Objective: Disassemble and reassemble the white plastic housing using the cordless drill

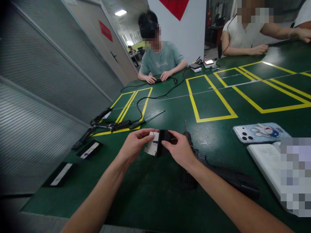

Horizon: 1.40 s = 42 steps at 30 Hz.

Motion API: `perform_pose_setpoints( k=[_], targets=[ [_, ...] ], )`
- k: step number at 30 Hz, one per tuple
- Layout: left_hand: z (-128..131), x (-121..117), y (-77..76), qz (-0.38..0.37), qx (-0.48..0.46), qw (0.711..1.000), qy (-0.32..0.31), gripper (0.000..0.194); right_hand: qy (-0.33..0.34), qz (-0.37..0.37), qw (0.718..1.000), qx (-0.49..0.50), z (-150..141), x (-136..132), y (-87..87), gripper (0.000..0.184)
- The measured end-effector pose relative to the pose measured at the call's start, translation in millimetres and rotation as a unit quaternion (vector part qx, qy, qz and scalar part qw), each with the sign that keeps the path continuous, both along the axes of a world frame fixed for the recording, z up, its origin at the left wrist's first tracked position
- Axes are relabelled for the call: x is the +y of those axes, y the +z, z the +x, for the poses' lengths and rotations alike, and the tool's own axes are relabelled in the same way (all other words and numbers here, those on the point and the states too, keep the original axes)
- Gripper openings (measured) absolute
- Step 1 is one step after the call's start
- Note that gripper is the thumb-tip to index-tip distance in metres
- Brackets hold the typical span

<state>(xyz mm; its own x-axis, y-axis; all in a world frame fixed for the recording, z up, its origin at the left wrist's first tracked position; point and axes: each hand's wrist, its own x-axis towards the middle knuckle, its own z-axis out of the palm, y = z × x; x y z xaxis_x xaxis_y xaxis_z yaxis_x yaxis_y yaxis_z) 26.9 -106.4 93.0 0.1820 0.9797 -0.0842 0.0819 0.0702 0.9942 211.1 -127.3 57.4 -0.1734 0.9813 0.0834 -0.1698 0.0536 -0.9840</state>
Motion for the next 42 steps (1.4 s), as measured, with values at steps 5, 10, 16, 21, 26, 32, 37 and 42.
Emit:
perform_pose_setpoints(
  k=[5,10,16,21,26,32,37,42],
  targets=[
    [8.0,-5.2,2.8,0.003,0.002,0.999,0.034,0.033,0.005,-0.011,1.0,0.0,-0.2,-0.2,-2.9,0.034],
    [14.6,-3.7,3.1,0.002,-0.004,0.998,0.069,0.033,-0.007,-0.028,0.999,0.024,-0.1,-0.1,-5.2,0.033],
    [17.4,-1.5,-0.1,0.028,-0.003,0.991,0.128,0.036,-0.04,-0.032,0.997,0.053,-1.4,-0.4,-3.7,0.033],
    [19.5,-6.3,8.8,0.05,0.05,0.992,0.109,0.034,-0.035,-0.029,0.998,0.054,-1.6,-1.2,-3.9,0.034],
    [29.9,-10.7,9.2,0.064,0.034,0.992,0.102,0.03,-0.016,-0.036,0.998,0.048,1.1,-1.7,-4.8,0.036],
    [33.8,-3.8,-2.5,0.053,-0.058,0.983,0.165,0.03,-0.036,-0.068,0.993,0.084,1.0,-2.2,-0.9,0.037],
    [36.7,-3.0,-5.2,0.039,-0.081,0.983,0.161,0.03,-0.042,-0.055,0.994,0.081,0.0,-2.7,-1.1,0.035],
    [29.5,-4.6,-4.2,0.024,-0.05,0.989,0.138,0.031,-0.052,-0.021,0.997,0.05,-0.5,-2.4,-5.2,0.031]
  ],
)
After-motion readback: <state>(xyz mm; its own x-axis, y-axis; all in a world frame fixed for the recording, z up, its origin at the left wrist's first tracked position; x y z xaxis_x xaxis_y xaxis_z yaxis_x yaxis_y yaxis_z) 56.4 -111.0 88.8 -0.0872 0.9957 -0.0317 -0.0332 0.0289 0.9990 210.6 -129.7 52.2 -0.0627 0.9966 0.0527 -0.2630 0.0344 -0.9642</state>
